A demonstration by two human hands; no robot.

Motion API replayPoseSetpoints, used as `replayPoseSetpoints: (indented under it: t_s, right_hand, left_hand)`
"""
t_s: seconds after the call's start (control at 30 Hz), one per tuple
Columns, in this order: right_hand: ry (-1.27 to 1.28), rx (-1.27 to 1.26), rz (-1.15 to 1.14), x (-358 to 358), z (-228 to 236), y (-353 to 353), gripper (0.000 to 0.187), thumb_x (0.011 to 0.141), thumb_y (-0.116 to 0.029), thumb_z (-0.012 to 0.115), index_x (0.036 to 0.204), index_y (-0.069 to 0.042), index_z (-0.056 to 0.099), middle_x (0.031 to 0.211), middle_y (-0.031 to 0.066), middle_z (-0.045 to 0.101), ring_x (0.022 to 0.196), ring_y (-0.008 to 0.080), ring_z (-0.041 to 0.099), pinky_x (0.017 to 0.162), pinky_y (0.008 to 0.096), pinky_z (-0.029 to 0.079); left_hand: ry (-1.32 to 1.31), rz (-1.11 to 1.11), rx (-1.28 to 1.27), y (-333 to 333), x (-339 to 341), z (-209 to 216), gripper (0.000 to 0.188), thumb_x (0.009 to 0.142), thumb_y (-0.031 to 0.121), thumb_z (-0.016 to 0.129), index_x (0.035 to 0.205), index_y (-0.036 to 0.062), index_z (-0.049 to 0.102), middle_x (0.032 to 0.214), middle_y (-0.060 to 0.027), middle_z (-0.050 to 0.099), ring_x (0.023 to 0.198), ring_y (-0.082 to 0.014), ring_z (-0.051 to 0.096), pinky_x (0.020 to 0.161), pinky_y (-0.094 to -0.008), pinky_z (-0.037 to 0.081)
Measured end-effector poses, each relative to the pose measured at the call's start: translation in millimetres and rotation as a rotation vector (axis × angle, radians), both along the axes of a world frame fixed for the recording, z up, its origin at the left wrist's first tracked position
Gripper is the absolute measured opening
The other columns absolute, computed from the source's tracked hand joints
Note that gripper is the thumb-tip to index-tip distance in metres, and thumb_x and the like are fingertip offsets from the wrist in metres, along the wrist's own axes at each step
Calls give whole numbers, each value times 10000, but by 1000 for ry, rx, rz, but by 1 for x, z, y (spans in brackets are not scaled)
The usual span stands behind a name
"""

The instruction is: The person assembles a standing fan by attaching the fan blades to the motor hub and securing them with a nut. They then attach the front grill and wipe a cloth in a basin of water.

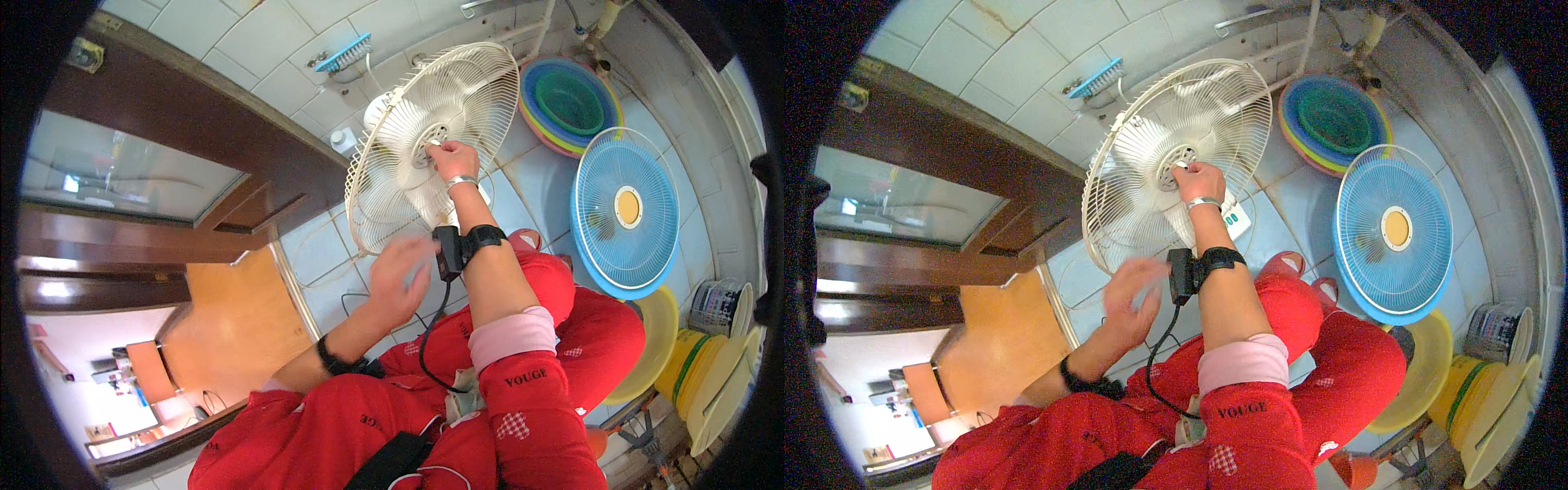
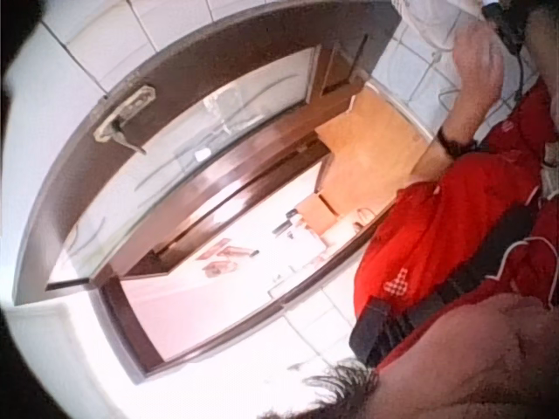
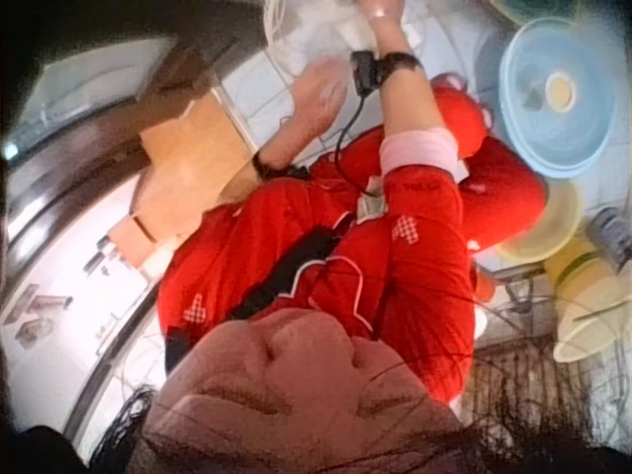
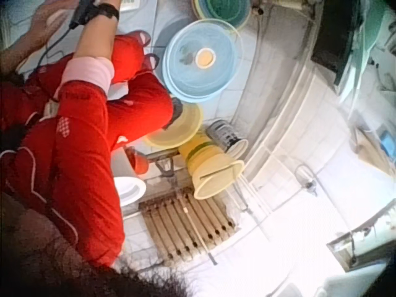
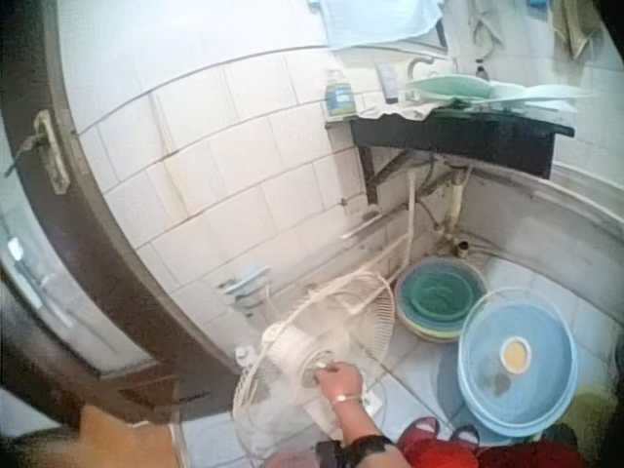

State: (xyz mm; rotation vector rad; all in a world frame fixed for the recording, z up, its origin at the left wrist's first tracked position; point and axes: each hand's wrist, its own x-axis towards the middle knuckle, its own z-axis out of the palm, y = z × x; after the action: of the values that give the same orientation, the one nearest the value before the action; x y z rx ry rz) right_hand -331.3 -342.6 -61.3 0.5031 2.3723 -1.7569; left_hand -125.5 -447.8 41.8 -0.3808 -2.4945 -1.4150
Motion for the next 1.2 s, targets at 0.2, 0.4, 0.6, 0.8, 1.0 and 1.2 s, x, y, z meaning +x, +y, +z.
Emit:
replayPoseSetpoints:
  t_s: [0.2,0.4,0.6,0.8,1.0,1.2]
  right_hand:
    - [4,135,43,1,11,2,343,656,-398,715,805,-90,737,729,128,690,723,300,663,679,402,511]
    - [28,241,187,0,28,12,342,725,-390,691,832,-68,734,771,127,701,744,307,671,686,388,520]
    - [49,293,206,-1,31,13,344,750,-394,674,860,-73,737,813,152,697,796,331,667,724,403,520]
    - [47,344,266,-4,30,13,349,754,-399,670,906,-92,737,902,164,698,860,352,657,767,423,516]
    - [110,399,369,-7,28,22,382,795,-433,616,944,-102,734,912,171,694,868,365,650,792,430,508]
    - [51,244,106,1,-4,29,464,862,-458,536,901,-35,722,897,193,693,785,328,668,723,411,512]
  left_hand:
    - [-631,383,853,28,-113,-86,264,956,250,488,1077,38,590,1010,-53,602,964,-160,575,804,-365,495]
    - [-898,436,1201,40,-155,-99,289,963,375,493,1041,110,578,977,-23,593,899,-166,553,803,-377,454]
    - [-919,407,1525,36,-164,-106,360,946,411,538,1166,128,570,1040,-26,596,895,-187,541,813,-377,450]
    - [-885,280,1607,30,-170,-114,305,982,324,478,1180,109,568,1149,-81,616,1051,-235,563,873,-410,458]
    - [-891,342,1705,34,-177,-127,268,978,281,472,1136,89,572,1130,-80,628,1050,-276,566,907,-558,398]
    - [-861,327,1731,36,-183,-139,232,947,284,525,1082,103,580,1041,-52,605,960,-263,531,863,-589,361]
